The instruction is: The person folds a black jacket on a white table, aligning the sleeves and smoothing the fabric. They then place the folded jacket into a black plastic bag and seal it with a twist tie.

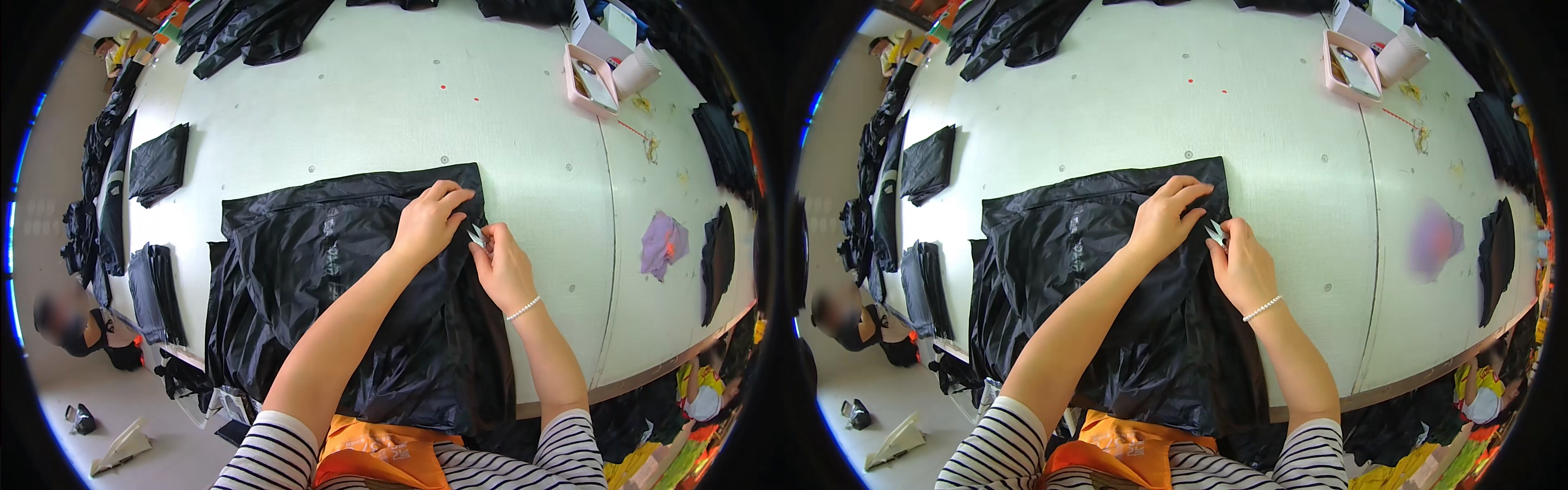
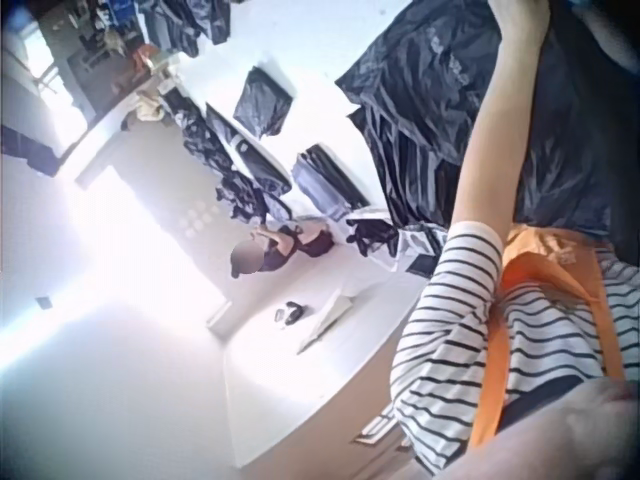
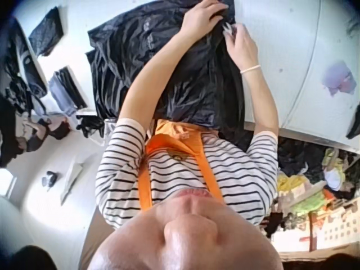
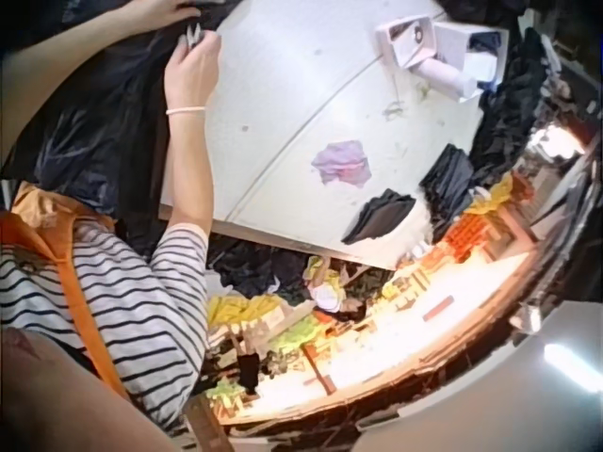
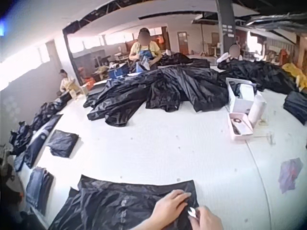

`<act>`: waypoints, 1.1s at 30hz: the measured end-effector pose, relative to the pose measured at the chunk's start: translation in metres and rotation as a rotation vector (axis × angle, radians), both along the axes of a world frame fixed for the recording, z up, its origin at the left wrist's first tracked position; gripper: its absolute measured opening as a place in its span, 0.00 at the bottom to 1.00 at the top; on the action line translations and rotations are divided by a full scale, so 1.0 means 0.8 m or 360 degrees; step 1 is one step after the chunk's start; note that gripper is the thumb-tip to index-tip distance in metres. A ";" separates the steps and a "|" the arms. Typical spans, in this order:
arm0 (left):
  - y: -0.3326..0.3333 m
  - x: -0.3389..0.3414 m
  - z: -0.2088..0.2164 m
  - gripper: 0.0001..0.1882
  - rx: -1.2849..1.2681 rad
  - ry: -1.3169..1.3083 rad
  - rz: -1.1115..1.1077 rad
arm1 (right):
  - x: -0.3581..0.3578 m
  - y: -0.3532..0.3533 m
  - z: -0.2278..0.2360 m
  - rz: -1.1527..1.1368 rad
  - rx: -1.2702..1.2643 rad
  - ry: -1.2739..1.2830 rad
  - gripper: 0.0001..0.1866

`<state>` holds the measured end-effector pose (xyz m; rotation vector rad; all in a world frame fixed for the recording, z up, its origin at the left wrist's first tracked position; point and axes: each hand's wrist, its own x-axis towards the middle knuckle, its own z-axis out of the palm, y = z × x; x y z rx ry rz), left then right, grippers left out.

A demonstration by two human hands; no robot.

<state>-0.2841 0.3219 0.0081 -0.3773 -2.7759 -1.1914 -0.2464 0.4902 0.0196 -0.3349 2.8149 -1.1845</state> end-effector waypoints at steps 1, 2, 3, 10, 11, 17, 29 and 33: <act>0.005 -0.002 0.003 0.12 -0.0007 0.0023 -0.0005 | 0.000 0.001 -0.001 -0.0011 0.0006 -0.0037 0.13; 0.009 -0.004 0.007 0.10 -0.0014 0.0058 -0.0011 | -0.002 0.002 -0.001 -0.0024 0.0012 -0.0061 0.13; 0.008 -0.006 0.002 0.10 -0.0075 0.0083 -0.0075 | -0.003 0.004 -0.001 -0.0036 0.0018 -0.0085 0.13; 0.002 -0.013 -0.027 0.03 -0.0204 0.0169 -0.0189 | -0.007 0.002 -0.016 0.0003 0.0196 0.0041 0.12; 0.004 -0.017 -0.027 0.03 -0.0221 0.0143 -0.0189 | -0.012 0.002 -0.015 -0.0004 0.0256 0.0053 0.12; -0.001 -0.009 -0.027 0.02 -0.0201 0.0277 -0.0103 | -0.022 -0.008 -0.017 0.0046 0.0378 0.0127 0.10; 0.001 -0.010 -0.017 0.02 -0.0254 0.0295 -0.0076 | -0.037 -0.017 -0.018 0.0094 0.0404 0.0301 0.07; -0.007 0.009 0.014 0.03 -0.0164 0.0217 0.0016 | -0.034 -0.017 -0.020 0.0035 0.0299 0.0272 0.07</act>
